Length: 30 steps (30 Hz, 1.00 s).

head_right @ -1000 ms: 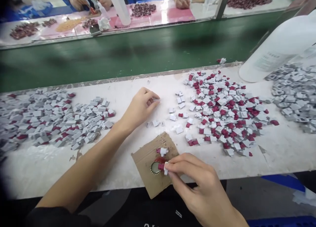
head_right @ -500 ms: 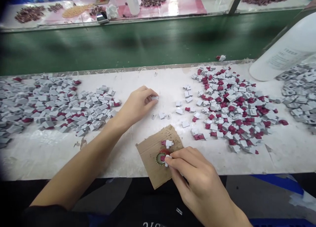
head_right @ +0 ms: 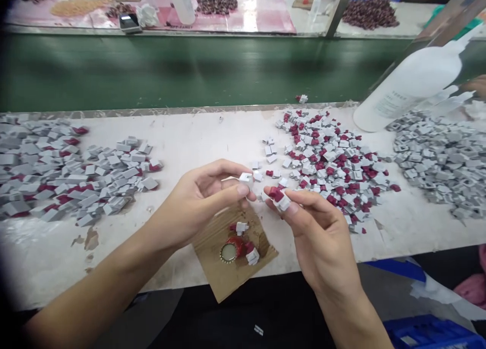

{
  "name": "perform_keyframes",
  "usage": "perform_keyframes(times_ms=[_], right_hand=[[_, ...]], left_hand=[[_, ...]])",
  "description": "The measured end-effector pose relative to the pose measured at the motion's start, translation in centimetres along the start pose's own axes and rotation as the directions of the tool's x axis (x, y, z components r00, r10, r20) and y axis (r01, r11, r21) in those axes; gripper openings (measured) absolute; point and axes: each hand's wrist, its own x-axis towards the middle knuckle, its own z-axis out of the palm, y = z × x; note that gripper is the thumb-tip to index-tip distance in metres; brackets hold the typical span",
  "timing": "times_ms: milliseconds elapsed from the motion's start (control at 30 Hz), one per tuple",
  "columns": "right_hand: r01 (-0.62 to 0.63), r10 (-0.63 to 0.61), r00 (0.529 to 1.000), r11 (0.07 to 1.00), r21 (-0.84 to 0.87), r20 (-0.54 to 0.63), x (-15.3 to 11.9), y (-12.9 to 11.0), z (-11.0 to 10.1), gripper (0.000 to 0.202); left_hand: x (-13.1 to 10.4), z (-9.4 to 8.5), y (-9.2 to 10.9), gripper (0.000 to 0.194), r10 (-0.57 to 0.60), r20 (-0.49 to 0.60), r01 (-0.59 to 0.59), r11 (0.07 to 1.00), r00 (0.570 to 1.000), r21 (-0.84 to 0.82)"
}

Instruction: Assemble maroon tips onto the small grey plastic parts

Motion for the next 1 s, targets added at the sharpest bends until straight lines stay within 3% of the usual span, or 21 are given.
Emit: perform_keyframes(times_ms=[100,333,767,1000], right_hand=[[-0.035,0.035,0.999,0.997,0.074,0.012,0.9,0.0,0.2,0.008],[-0.071,0.07,0.998,0.993,0.096,0.006,1.2,0.2,0.0,0.01],[-0.003,0.0,0.999,0.997,-0.076,-0.035,0.9,0.7,-0.4,0.01],[0.132,-0.086,0.985,0.935,-0.328,0.151,1.0,-0.9,-0.4,0.015]], left_hand=[[-0.2,1.1,-0.3,0.02,-0.021,0.056,0.027,0.994,0.998,-0.104],[-0.1,1.7,-1.2,0.032,-0.054,0.069,0.062,0.99,0.996,-0.123],[0.1,1.5,-1.5,0.024,-0.042,0.078,0.046,0.998,0.996,-0.051],[-0.7,1.2,-1.6,0.011,0.044,0.074,-0.054,0.989,0.996,0.136]])
